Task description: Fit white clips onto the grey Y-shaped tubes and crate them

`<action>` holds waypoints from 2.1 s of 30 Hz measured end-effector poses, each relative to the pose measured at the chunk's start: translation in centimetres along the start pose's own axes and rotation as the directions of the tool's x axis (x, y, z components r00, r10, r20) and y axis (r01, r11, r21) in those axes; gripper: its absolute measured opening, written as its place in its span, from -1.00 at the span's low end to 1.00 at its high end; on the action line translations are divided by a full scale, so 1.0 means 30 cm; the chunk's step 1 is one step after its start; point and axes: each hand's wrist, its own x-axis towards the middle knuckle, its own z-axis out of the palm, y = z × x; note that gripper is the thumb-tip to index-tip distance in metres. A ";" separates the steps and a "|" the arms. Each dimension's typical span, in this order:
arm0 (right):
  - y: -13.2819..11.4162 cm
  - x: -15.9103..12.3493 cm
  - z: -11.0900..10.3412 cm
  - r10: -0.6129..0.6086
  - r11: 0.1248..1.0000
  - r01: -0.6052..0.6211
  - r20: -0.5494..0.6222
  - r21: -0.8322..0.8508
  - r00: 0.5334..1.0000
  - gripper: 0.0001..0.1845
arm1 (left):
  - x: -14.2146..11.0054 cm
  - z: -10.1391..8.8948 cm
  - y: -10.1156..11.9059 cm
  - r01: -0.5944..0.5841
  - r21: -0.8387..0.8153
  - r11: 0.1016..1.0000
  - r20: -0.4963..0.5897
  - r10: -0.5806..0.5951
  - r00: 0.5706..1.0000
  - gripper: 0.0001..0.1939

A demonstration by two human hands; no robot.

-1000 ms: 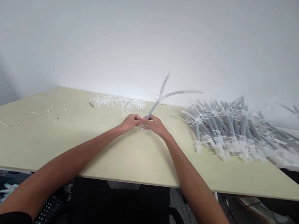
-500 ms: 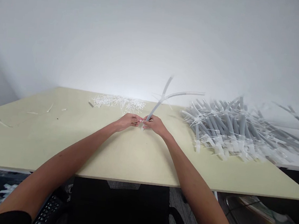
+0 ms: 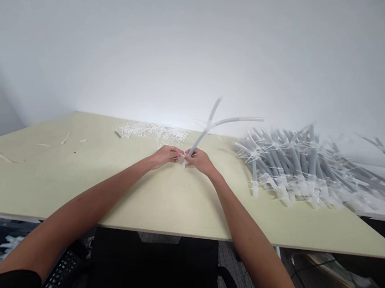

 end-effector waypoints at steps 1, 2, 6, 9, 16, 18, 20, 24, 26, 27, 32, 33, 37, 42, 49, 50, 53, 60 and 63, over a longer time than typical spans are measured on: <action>0.003 0.001 0.000 -0.002 1.000 0.002 -0.001 -0.009 1.000 -0.74 | 0.001 0.000 0.000 0.003 -0.003 1.000 0.001 -0.003 1.000 -0.70; 0.005 0.002 0.000 -0.003 1.000 0.003 -0.001 -0.016 1.000 -0.74 | 0.002 -0.001 -0.001 0.006 -0.007 1.000 0.003 -0.006 1.000 -0.70; 0.009 0.002 0.003 -0.009 1.000 0.009 -0.009 -0.025 1.000 -0.75 | 0.003 -0.003 -0.003 0.002 -0.010 1.000 0.013 -0.002 1.000 -0.72; 0.010 0.004 0.005 -0.007 1.000 0.006 -0.029 -0.028 1.000 -0.76 | 0.001 -0.005 -0.002 -0.002 -0.004 1.000 0.017 0.002 1.000 -0.72; 0.009 0.002 0.000 -0.003 1.000 0.003 -0.011 -0.002 1.000 -0.78 | -0.006 -0.004 0.005 0.003 0.005 1.000 0.035 -0.003 0.999 -0.68; 0.013 0.003 0.000 -0.008 1.000 0.008 -0.013 -0.005 1.000 -0.79 | -0.007 -0.002 0.006 0.003 0.000 1.000 0.028 -0.003 1.000 -0.69; 0.019 0.006 0.001 -0.017 1.000 0.017 -0.019 0.002 1.000 -0.80 | -0.007 -0.001 0.006 0.003 -0.001 1.000 0.028 -0.003 1.000 -0.68; 0.028 0.013 0.003 -0.023 0.999 0.024 -0.034 0.037 0.999 -0.79 | -0.005 0.001 0.006 -0.001 0.006 1.000 0.030 0.000 1.000 -0.67; 0.027 0.013 0.001 -0.018 0.998 0.020 -0.035 0.057 0.999 -0.79 | -0.004 0.001 0.006 0.000 0.020 1.000 0.025 0.000 1.000 -0.67; 0.024 0.012 0.000 -0.015 0.998 0.017 -0.031 0.069 0.999 -0.79 | -0.003 0.001 0.007 0.000 0.028 1.000 0.023 -0.001 1.000 -0.67; -0.005 -0.002 -0.007 0.019 0.991 -0.022 0.026 0.133 0.999 -0.75 | -0.003 0.002 0.005 -0.004 0.047 0.999 0.042 0.002 0.999 -0.67; -0.011 -0.005 -0.008 0.025 0.988 -0.031 0.038 0.149 0.999 -0.74 | -0.003 0.004 0.004 -0.003 0.046 0.999 0.048 0.001 0.999 -0.66; -0.023 -0.016 -0.018 0.049 0.971 -0.067 0.084 0.228 0.995 -0.69 | -0.001 0.018 -0.007 0.003 0.049 0.999 0.047 -0.005 0.999 -0.65; -0.020 -0.025 -0.035 0.062 0.949 -0.113 0.176 0.293 0.982 -0.63 | 0.000 0.036 -0.017 0.013 0.064 0.998 0.009 -0.014 1.000 -0.66; -0.030 -0.036 -0.031 0.164 0.899 -0.255 0.266 0.357 0.950 -0.59 | -0.009 0.040 -0.010 0.073 0.113 0.991 0.004 -0.074 0.997 -0.67; -0.031 -0.035 -0.030 0.174 0.881 -0.277 0.283 0.384 0.943 -0.59 | -0.011 0.041 -0.006 0.076 0.117 0.990 0.018 -0.078 0.997 -0.67; -0.029 -0.033 -0.029 0.197 0.820 -0.352 0.355 0.452 0.914 -0.58 | -0.021 0.044 0.011 0.096 0.140 0.985 0.070 -0.106 0.992 -0.64; -0.042 -0.037 -0.037 0.208 0.761 -0.386 0.367 0.521 0.907 -0.66 | -0.027 0.054 0.024 0.069 0.132 0.989 0.072 -0.079 0.994 -0.61; -0.049 -0.040 -0.038 0.204 0.764 -0.361 0.331 0.534 0.921 -0.67 | -0.020 0.054 0.020 0.049 0.116 0.992 0.042 -0.054 0.998 -0.61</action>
